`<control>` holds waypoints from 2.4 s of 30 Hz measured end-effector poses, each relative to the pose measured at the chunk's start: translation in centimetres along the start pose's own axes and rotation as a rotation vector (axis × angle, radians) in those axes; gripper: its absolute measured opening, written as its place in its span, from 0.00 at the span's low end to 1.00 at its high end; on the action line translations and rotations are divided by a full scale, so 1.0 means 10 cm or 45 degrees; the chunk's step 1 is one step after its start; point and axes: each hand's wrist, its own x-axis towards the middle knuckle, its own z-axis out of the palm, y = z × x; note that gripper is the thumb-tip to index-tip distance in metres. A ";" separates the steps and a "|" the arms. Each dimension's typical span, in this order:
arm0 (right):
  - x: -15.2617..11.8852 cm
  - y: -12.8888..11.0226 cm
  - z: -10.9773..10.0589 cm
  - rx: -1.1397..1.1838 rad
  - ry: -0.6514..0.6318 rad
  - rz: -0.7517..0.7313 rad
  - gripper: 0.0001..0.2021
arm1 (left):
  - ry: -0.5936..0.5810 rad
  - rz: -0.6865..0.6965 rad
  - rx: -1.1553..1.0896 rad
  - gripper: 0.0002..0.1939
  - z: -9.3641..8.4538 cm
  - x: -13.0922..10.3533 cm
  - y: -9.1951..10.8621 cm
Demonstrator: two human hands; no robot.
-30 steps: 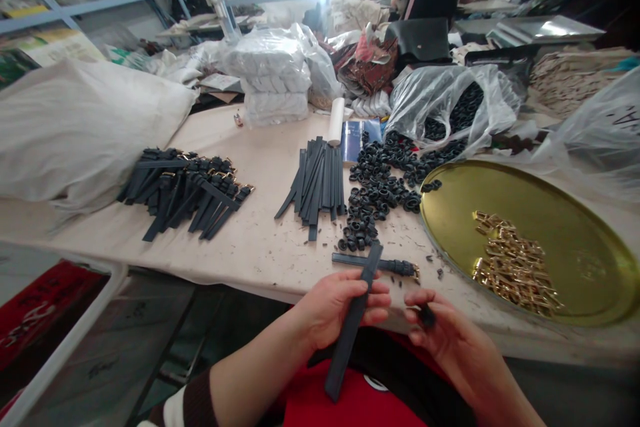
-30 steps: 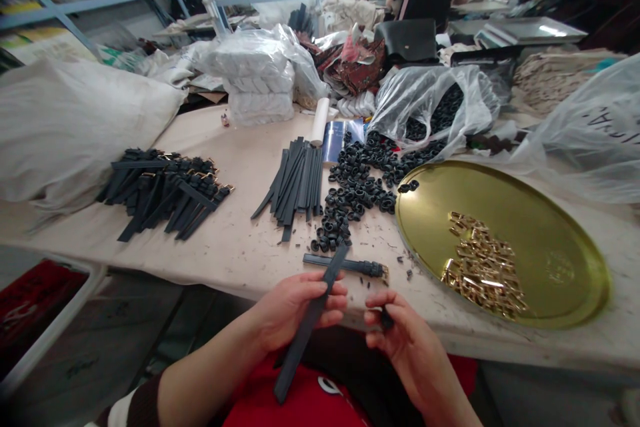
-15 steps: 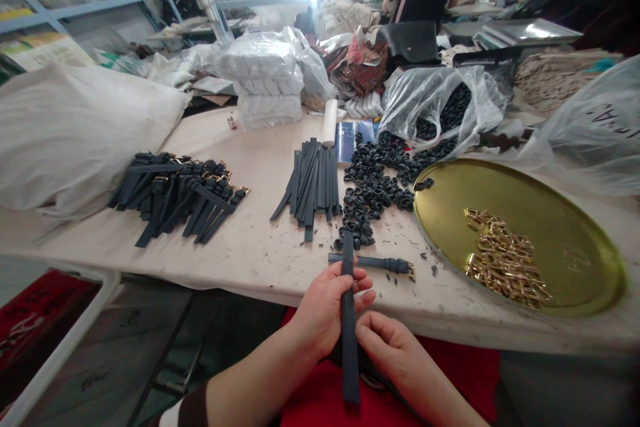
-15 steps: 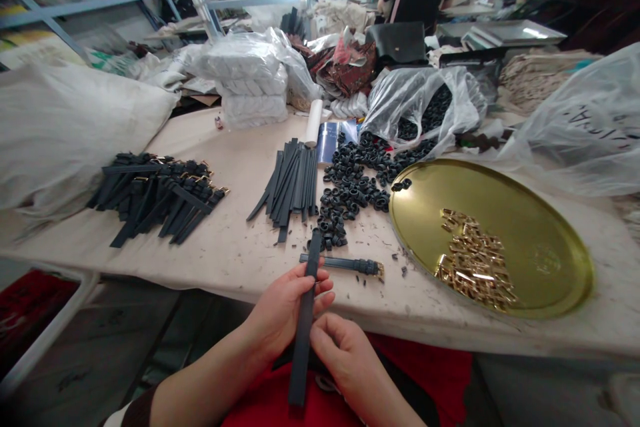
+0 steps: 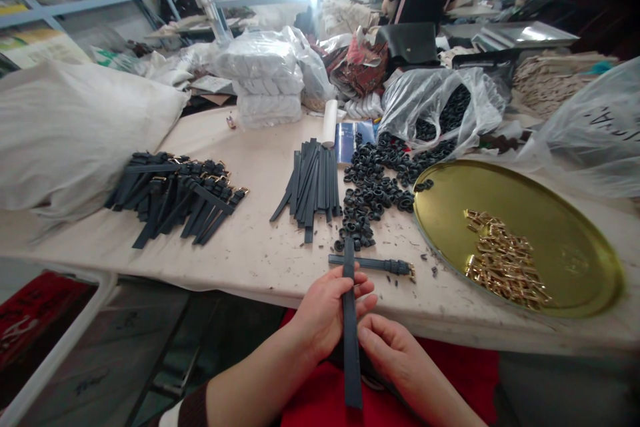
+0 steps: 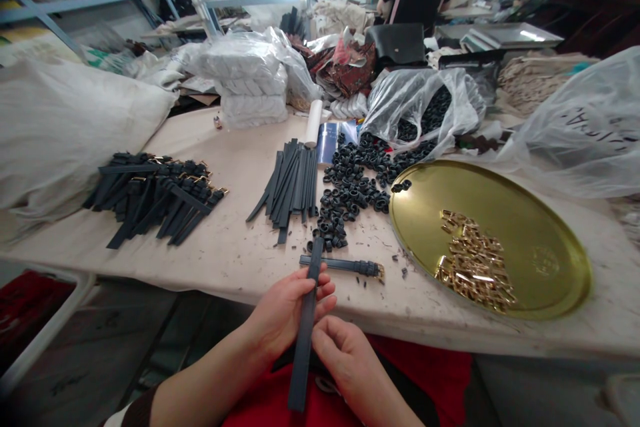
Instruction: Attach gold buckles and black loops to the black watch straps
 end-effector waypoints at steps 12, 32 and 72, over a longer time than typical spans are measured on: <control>-0.02 0.00 0.02 0.049 0.019 0.016 0.18 | -0.216 -0.148 -0.071 0.11 -0.12 0.11 0.00; 0.13 -0.18 -0.45 0.167 0.412 -0.095 0.16 | -0.289 -0.086 0.482 0.15 0.05 0.00 -0.12; 0.02 -0.20 -0.50 0.802 0.444 -0.196 0.15 | -0.344 0.548 1.302 0.12 0.06 0.09 0.04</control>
